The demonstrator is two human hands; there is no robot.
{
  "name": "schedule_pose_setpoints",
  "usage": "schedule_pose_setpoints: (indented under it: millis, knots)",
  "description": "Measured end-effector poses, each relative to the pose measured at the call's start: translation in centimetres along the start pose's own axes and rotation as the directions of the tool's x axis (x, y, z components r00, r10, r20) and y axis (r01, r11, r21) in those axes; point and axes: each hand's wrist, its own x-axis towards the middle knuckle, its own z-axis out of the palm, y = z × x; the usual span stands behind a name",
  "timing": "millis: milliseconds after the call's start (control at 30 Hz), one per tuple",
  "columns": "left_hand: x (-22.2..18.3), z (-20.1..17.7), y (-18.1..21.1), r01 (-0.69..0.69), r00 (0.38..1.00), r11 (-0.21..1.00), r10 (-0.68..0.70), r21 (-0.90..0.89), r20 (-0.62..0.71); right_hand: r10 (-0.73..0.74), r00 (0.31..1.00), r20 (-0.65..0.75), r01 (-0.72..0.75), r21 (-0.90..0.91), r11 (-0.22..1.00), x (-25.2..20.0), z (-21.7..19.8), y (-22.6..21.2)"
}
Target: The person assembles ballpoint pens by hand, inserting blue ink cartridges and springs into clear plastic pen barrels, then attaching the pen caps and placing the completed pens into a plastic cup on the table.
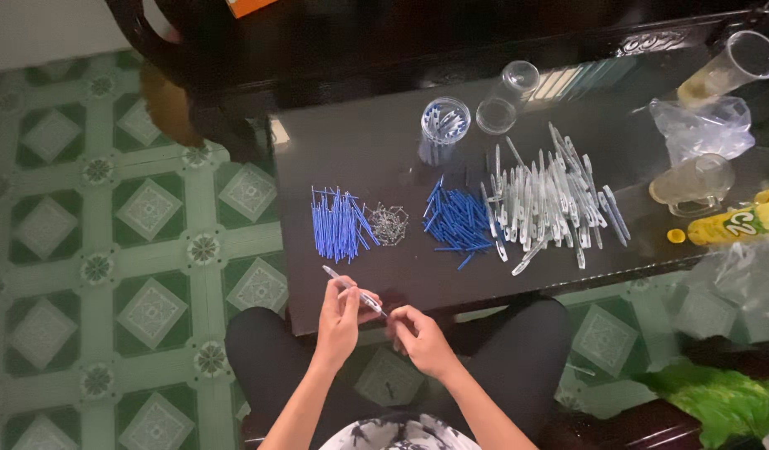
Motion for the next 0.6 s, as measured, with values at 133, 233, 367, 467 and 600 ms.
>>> schedule_pose_setpoints:
  millis: [133,233,367,467,600]
  knots:
    - [0.5,0.4,-0.5,0.033,0.999,0.999,-0.034,0.022,0.016,0.002,1.0,-0.011,-0.002,0.049,0.999,0.6,0.0,0.6]
    - [0.7,1.0,-0.9,0.017,0.999,1.0,-0.016,-0.014,0.048,-0.018,0.999,-0.039,0.016,-0.039,0.999,0.8,0.2,0.5]
    - [1.2,1.1,-1.2,0.075,0.995,0.996,-0.078,-0.055,-0.065,-0.133,0.99,-0.037,0.126,-0.145,0.981,0.3,-0.2,0.5]
    - [2.9,1.0,-0.7,0.085,0.988,0.99,-0.098,-0.111,-0.117,-0.008,0.999,-0.034,0.002,-0.166,0.986,-0.3,-1.1,-1.4]
    - [6.1,1.1,0.4,0.202,0.962,0.972,-0.22,-0.12,-0.159,-0.017,0.998,-0.054,0.008,-0.164,0.986,0.1,-2.6,0.7]
